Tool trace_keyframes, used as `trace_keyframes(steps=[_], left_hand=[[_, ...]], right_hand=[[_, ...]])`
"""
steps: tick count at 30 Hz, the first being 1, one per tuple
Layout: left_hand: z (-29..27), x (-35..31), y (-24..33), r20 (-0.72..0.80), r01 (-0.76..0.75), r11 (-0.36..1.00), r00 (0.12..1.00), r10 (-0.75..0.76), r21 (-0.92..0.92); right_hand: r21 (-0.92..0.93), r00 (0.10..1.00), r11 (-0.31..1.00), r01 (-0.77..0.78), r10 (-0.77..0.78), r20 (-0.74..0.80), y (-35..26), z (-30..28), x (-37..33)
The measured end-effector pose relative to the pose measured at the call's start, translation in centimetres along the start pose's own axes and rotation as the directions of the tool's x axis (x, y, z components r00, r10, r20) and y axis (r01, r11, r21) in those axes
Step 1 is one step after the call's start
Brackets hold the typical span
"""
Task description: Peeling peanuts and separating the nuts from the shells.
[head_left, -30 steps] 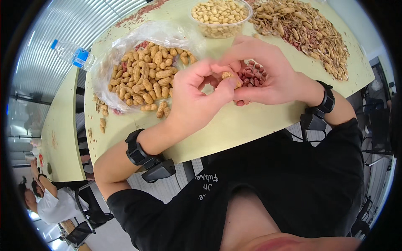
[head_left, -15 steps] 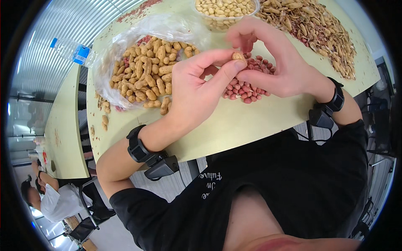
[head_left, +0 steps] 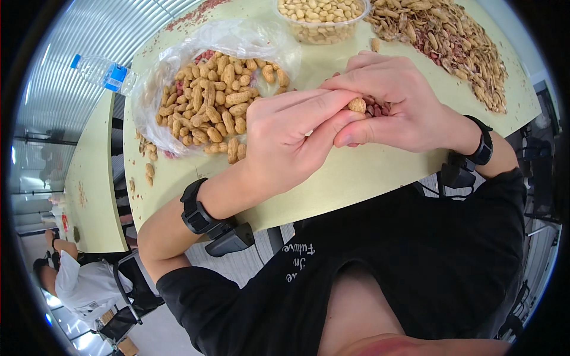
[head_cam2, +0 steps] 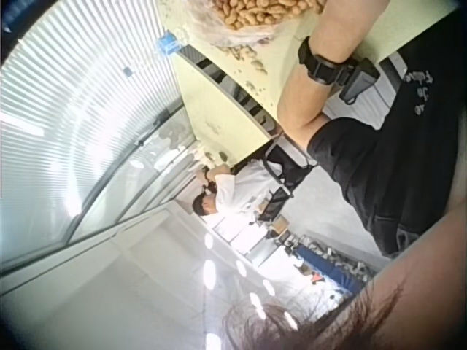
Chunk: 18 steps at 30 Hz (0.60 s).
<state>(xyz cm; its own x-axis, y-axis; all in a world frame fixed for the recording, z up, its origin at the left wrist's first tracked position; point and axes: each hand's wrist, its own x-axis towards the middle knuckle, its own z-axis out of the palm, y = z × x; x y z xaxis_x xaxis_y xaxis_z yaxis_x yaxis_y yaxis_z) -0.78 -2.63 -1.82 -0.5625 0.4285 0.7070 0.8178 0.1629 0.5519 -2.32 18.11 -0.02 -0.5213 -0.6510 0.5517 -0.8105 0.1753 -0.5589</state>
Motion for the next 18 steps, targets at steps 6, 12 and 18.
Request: trace_keyframes(steps=[6, 12, 18], left_hand=[[0.1, -0.2, 0.3, -0.01, -0.05, 0.998, 0.999, 0.051, 0.039], [0.3, -0.1, 0.3, -0.035, -0.097, 0.995, 0.995, 0.098, 0.04], [1.0, -0.5, -0.1, 0.021, 0.348, 0.795, 0.921, -0.39, -0.497]], right_hand=[[-0.109, 0.999, 0.994, 0.023, -0.018, 0.042, -0.3, -0.4, -0.3], [-0.076, 0.994, 0.992, 0.099, -0.101, -0.029, -0.1, 0.2, -0.7], [0.385, 0.822, 0.731, -0.563, 0.541, 0.176, -2.0, -0.2, 0.6]])
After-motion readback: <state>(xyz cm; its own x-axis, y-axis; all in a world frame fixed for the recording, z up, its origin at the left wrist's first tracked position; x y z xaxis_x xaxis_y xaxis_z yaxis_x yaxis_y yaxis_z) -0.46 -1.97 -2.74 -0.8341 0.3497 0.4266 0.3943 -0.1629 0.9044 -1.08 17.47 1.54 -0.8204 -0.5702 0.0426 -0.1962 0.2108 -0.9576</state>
